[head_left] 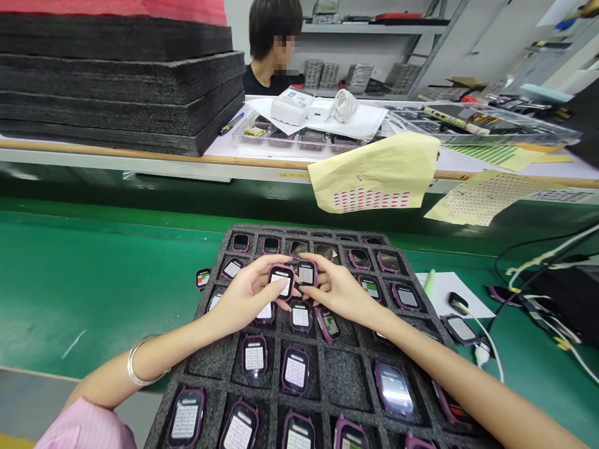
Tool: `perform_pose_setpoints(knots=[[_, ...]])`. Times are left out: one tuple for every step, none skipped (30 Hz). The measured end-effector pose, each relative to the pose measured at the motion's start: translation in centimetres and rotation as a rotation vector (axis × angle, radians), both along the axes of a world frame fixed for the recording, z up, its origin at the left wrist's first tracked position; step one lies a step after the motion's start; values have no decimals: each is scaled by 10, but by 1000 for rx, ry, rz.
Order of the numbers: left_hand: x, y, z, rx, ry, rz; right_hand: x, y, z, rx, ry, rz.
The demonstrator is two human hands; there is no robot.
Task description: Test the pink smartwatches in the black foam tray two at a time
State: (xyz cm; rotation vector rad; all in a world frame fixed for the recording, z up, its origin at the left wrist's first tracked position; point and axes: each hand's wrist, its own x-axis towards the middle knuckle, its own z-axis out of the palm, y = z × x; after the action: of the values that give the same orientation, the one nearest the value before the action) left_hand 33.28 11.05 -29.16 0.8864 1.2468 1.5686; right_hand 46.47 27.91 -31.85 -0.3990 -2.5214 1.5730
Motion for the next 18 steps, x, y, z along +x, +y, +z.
perform_pose_setpoints(knots=[[-3,0,-2,-7,39,-12,-3,3,-1,203,8,-2],[-6,0,-5,-18,90,-26,-6,5,-1,395,23,14],[-11,0,-9,-31,155,-33,-9,8,0,554,36,48],[-17,1,-14,-45,234,-25,-12,11,2,668,44,94],[-23,2,-20,-60,325,-3,-14,14,5,741,46,141],[-29,3,-26,-73,430,36,-17,17,8,778,40,186],[-35,4,-32,-82,545,69,-21,19,12,789,32,225],[-40,6,-36,-87,666,80,-26,22,15,783,28,254],[-45,7,-40,-88,788,70,-33,24,17,769,29,274],[-48,8,-41,-88,911,43,-42,26,19,749,32,284],[-51,9,-41,-92,1031,12,-52,27,18,732,36,283],[-53,9,-40,-96,1144,-17,-63,27,17,723,37,271],[-56,10,-38,-104,1243,-39,-74,26,14,720,35,248],[-58,10,-35,-118,1325,-50,-85,25,10,717,28,222],[-61,10,-32,-144,1392,-42,-95,23,5,712,18,188],[-64,10,-29,-186,1437,-5,-103,21,1,704,6,150],[-68,10,-26,-238,1461,60,-110,19,-3,693,-5,110],[-72,11,-25,-298,1469,142,-116,17,-5,677,-12,70]])
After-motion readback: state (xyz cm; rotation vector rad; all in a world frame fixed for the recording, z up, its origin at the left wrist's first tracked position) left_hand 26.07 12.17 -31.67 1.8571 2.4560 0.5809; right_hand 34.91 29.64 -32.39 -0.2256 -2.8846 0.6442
